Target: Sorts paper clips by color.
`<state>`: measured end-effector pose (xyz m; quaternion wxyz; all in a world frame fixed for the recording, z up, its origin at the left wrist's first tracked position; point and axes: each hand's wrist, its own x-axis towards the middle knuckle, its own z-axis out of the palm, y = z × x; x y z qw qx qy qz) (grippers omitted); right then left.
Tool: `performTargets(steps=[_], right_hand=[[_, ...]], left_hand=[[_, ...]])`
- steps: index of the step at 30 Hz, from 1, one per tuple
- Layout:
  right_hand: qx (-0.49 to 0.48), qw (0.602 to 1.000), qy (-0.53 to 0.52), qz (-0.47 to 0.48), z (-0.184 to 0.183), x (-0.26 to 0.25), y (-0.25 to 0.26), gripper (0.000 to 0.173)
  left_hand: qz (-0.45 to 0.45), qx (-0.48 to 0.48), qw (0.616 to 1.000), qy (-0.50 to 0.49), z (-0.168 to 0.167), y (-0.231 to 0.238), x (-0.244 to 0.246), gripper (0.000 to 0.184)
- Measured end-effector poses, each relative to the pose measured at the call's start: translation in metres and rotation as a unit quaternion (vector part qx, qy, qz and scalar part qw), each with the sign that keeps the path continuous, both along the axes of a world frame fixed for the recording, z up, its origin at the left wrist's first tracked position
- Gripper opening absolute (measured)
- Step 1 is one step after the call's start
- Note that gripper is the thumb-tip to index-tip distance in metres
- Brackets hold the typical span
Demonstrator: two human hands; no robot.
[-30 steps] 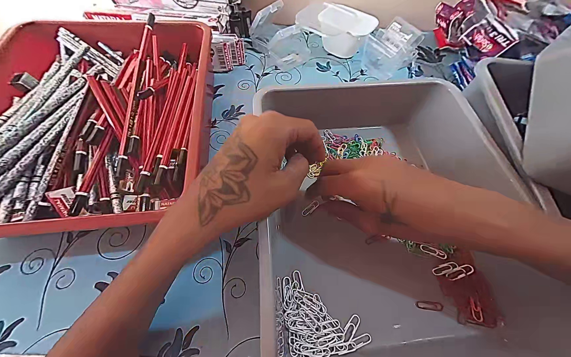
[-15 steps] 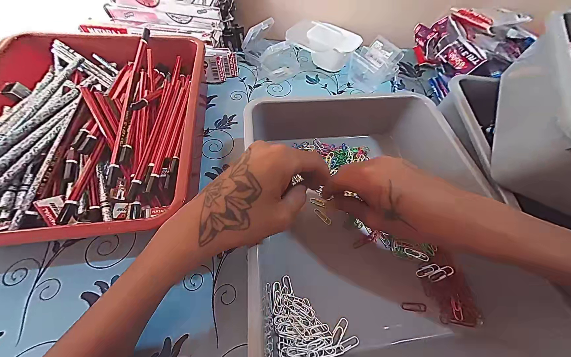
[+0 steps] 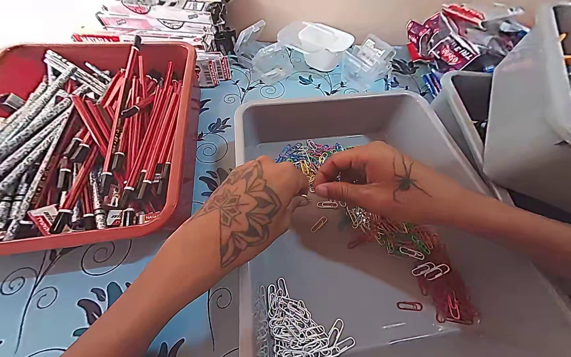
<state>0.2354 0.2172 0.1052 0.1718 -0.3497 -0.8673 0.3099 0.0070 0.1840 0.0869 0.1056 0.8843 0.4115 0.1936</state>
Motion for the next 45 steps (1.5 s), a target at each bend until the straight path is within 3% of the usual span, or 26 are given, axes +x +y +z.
performTargets(steps=[4,7,9,13,15,18,22,27,35,37,40,43,45], right_hand=[[0.148,0.976,-0.15,0.057,-0.01,0.008,0.003,0.026],[0.172,0.965,-0.18,0.079,-0.01,0.005,-0.003,0.017],[0.158,0.968,-0.183,0.071,-0.007,0.004,-0.004,0.011],[0.131,0.985,-0.109,0.02,-0.007,0.01,0.003,0.014],[0.146,0.983,-0.113,-0.015,-0.004,0.013,0.006,0.013],[0.204,0.965,-0.159,-0.048,0.003,0.013,0.005,0.023],[0.23,0.963,-0.143,0.016,0.001,0.017,0.002,0.024],[0.176,0.965,-0.167,0.097,-0.006,0.017,0.007,0.019],[0.16,0.961,-0.204,0.096,-0.005,0.011,0.009,0.015],[0.155,0.96,-0.211,0.096,-0.004,0.012,0.009,0.015],[0.144,0.961,-0.212,0.1,-0.003,0.012,0.008,0.018],[0.155,0.962,-0.192,0.113,-0.005,0.016,0.01,0.017],[0.164,0.96,-0.188,0.126,-0.001,0.018,0.01,0.018]], left_hand=[[0.106,0.012,0.994,0.018,0.006,-0.01,0.014,0.006],[0.13,0.016,0.991,0.032,0.008,-0.01,0.017,0.037],[0.126,0.013,0.992,0.012,0.008,-0.009,0.018,0.045],[0.065,0.028,0.996,-0.05,0.001,-0.005,0.011,0.012],[0.022,0.023,0.999,-0.033,-0.001,-0.002,0.01,0.007],[-0.059,0.012,0.997,0.037,-0.001,0.003,0.012,0.008],[-0.127,0.006,0.987,0.097,-0.001,0.009,0.021,0.01],[-0.131,0.003,0.984,0.123,0.0,0.012,0.031,0.004],[-0.117,0.011,0.984,0.136,-0.002,0.006,0.027,0.011],[-0.105,-0.033,0.982,0.153,0.009,0.001,0.027,0.015],[-0.129,-0.034,0.986,0.097,0.021,-0.014,0.013,0.011],[-0.209,-0.177,0.958,0.083,0.029,-0.034,-0.007,0.014],[-0.235,-0.187,0.949,0.099,0.027,-0.037,-0.009,0.024]])
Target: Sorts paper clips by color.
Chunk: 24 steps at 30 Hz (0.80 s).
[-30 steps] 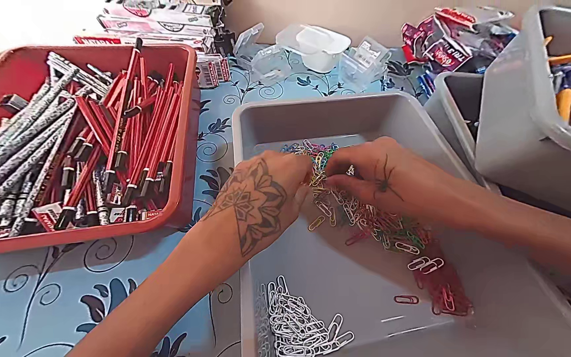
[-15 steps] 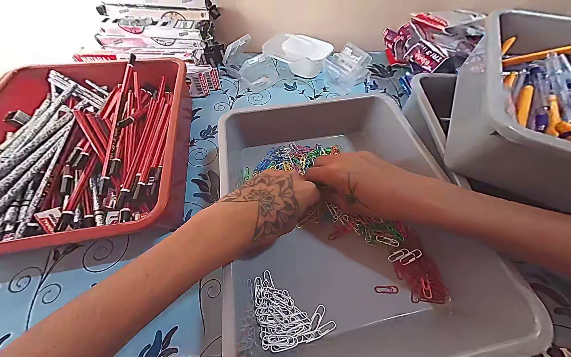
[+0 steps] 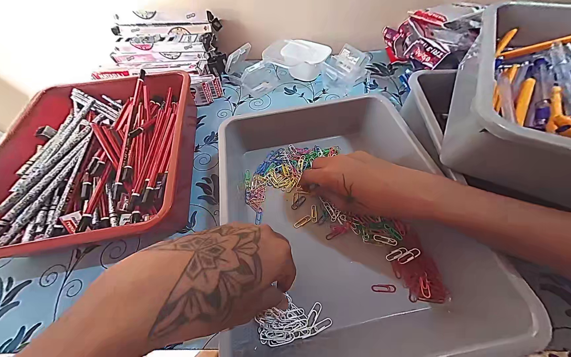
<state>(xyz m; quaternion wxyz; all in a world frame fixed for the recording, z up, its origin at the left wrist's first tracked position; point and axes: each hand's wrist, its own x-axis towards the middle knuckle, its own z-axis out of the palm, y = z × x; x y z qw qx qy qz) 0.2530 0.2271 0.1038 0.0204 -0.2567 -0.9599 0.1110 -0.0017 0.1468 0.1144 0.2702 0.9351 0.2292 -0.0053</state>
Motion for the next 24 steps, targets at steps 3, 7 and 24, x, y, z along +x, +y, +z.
performTargets(steps=[3,7,24], right_hand=[[0.023,1.0,-0.001,0.014,0.009,0.007,-0.004,0.02],[0.003,0.994,-0.104,-0.038,0.02,0.024,-0.019,0.054],[-0.017,0.991,0.076,-0.106,0.009,0.025,-0.001,0.033]], left_hand=[[0.055,0.111,0.992,-0.03,-0.008,0.007,0.008,0.027],[0.09,0.196,0.976,-0.023,-0.026,0.024,0.025,0.033],[0.113,0.176,0.977,0.033,-0.032,0.038,0.027,0.024]])
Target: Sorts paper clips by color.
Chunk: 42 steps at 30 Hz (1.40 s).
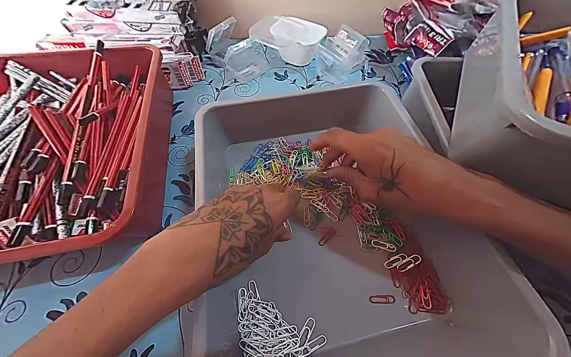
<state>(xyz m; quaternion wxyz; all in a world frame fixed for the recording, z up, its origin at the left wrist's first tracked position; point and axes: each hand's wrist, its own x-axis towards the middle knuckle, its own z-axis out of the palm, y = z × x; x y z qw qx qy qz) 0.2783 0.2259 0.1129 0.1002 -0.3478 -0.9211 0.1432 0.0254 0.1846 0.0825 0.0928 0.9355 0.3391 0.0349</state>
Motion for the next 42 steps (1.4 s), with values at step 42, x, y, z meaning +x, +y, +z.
performTargets(steps=[42], right_hand=[[0.047,0.999,-0.017,0.014,-0.013,0.015,-0.035,0.018]], left_hand=[[-0.025,-0.015,0.997,-0.072,-0.005,0.0,0.013,0.015]])
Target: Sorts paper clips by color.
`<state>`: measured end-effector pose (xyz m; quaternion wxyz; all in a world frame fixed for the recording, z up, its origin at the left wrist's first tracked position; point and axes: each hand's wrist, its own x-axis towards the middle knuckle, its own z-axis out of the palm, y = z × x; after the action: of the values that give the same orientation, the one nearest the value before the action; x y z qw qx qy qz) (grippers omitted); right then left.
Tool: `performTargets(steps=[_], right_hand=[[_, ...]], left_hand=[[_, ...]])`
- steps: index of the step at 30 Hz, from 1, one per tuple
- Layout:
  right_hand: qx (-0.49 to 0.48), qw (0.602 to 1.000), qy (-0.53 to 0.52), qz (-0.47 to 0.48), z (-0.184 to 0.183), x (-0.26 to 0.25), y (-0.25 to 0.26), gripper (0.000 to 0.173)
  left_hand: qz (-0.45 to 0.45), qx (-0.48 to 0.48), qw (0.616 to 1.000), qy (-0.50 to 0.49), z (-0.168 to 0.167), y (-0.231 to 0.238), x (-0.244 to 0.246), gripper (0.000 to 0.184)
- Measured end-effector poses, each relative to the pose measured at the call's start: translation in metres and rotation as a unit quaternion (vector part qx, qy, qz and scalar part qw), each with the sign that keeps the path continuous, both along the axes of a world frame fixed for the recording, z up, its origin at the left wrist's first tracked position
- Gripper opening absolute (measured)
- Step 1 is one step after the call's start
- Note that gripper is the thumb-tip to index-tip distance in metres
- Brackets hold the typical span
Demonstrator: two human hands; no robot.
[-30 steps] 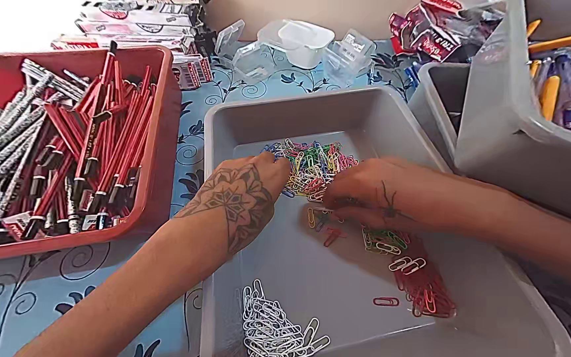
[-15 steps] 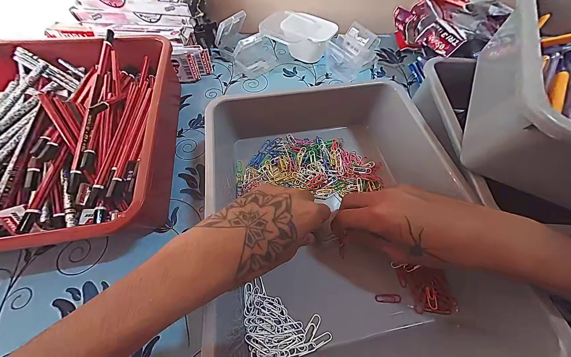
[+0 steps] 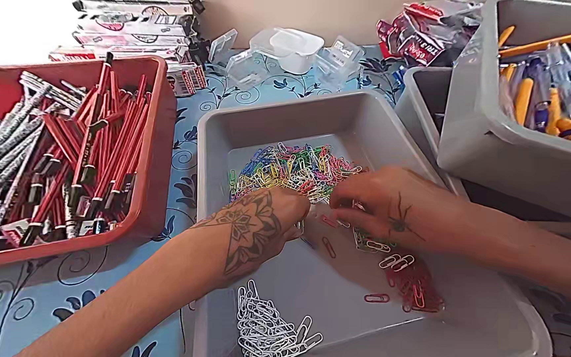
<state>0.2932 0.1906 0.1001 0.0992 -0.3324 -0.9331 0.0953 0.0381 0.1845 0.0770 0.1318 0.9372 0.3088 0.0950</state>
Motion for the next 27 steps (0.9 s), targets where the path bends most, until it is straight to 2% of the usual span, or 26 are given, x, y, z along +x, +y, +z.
performTargets(steps=[5,10,13,16,19,22,27], right_hand=[[-0.031,0.997,-0.062,0.038,-0.002,-0.005,0.0,0.014],[0.004,0.994,-0.099,0.041,-0.004,-0.008,0.0,0.016],[0.015,0.995,-0.092,0.039,-0.005,-0.007,0.001,0.014],[0.019,0.996,-0.082,0.034,-0.005,-0.006,0.001,0.014],[0.022,0.996,-0.076,0.034,-0.006,-0.004,0.001,0.015],[0.017,0.996,-0.076,0.038,-0.006,-0.004,0.002,0.015],[0.028,0.997,-0.055,0.049,-0.008,-0.001,0.003,0.015]], left_hand=[[-0.014,-0.001,1.0,-0.009,-0.007,0.004,0.0,0.013],[0.0,0.016,0.999,0.036,-0.001,0.002,0.001,0.016],[0.007,0.017,0.998,0.056,0.003,0.005,0.002,0.008],[0.019,0.054,0.996,0.062,0.006,0.005,0.004,0.023],[0.013,0.099,0.995,0.032,0.002,0.005,0.003,0.027],[0.003,0.078,0.996,0.034,0.003,0.003,0.002,0.01],[-0.017,0.083,0.996,0.028,0.006,-0.012,-0.007,0.015]])
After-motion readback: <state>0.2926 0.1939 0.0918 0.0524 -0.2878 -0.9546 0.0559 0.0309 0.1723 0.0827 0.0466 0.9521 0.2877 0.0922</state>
